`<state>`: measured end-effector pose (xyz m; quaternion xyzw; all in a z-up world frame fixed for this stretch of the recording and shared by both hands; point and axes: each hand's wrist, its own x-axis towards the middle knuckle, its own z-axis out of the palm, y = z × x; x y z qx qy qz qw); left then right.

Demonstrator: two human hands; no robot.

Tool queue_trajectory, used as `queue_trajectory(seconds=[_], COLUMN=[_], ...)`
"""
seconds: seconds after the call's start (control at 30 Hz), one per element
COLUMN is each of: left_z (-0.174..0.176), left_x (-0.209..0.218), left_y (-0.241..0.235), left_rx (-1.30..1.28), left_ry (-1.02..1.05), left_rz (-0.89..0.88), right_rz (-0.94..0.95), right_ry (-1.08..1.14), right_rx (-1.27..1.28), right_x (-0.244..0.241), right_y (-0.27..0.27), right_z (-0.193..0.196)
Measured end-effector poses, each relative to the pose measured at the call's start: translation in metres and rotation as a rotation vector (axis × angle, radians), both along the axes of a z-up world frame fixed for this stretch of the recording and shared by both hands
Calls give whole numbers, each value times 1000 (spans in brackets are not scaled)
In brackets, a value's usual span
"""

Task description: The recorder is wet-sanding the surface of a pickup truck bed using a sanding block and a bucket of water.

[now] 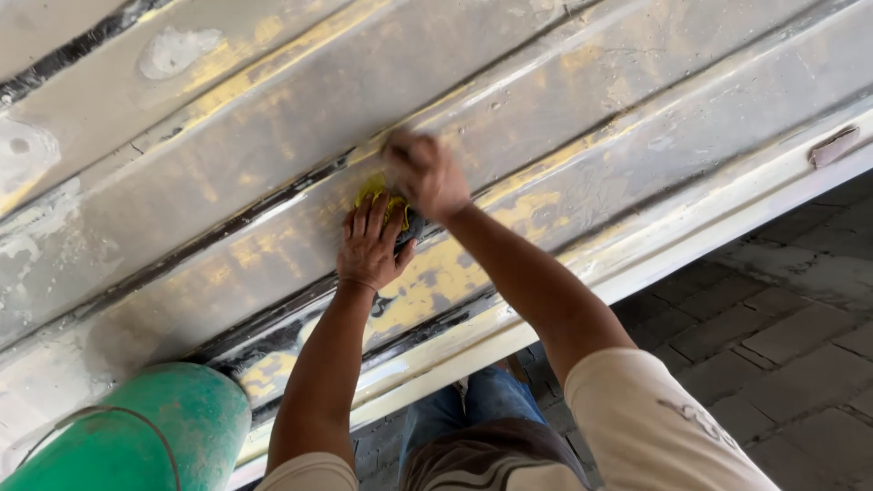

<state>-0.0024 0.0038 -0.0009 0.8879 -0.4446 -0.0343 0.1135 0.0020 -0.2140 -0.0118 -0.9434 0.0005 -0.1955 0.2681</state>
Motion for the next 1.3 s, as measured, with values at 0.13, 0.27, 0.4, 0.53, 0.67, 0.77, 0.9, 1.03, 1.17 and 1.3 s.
queue_trajectory(seconds=[0.13,0.27,0.4,0.53,0.67,0.77,0.9,1.03,1.17,1.3], left_z=[2,-11,-35,-12,-13,-19,-8,-2,-19,-25], left_x=[1,3,-3,2,11,15,21,-9,-45,-46], left_y=[1,-3,-28,-153,-256,-273,-209,-46,45,-29], left_rx=[-39,-130,-172,-353,-289,-250,-413,-399,-242,-462], left_ry=[38,-46,-105,7,215,229,140,-53,-105,-86], left_rz=[-8,303,744,482,214,68,82,292,678,670], right_rz=[72,-446,-573,-645,-666,-683,-721,-690,-706,-700], right_ry=[75,81,154,224,187,143,182,166,171,148], right_rx=[-21,6,-32,-50,9,61,27,40,39,25], right_x=[-37,-87,-108,-110,-107,-106,-110,-110,-107,-104], right_y=[-50,-87,-55,-49,-55,-53,-62,-49,-50,-48], right_z=[3,11,-7,-19,-22,-11,-22,-16,-14,-16])
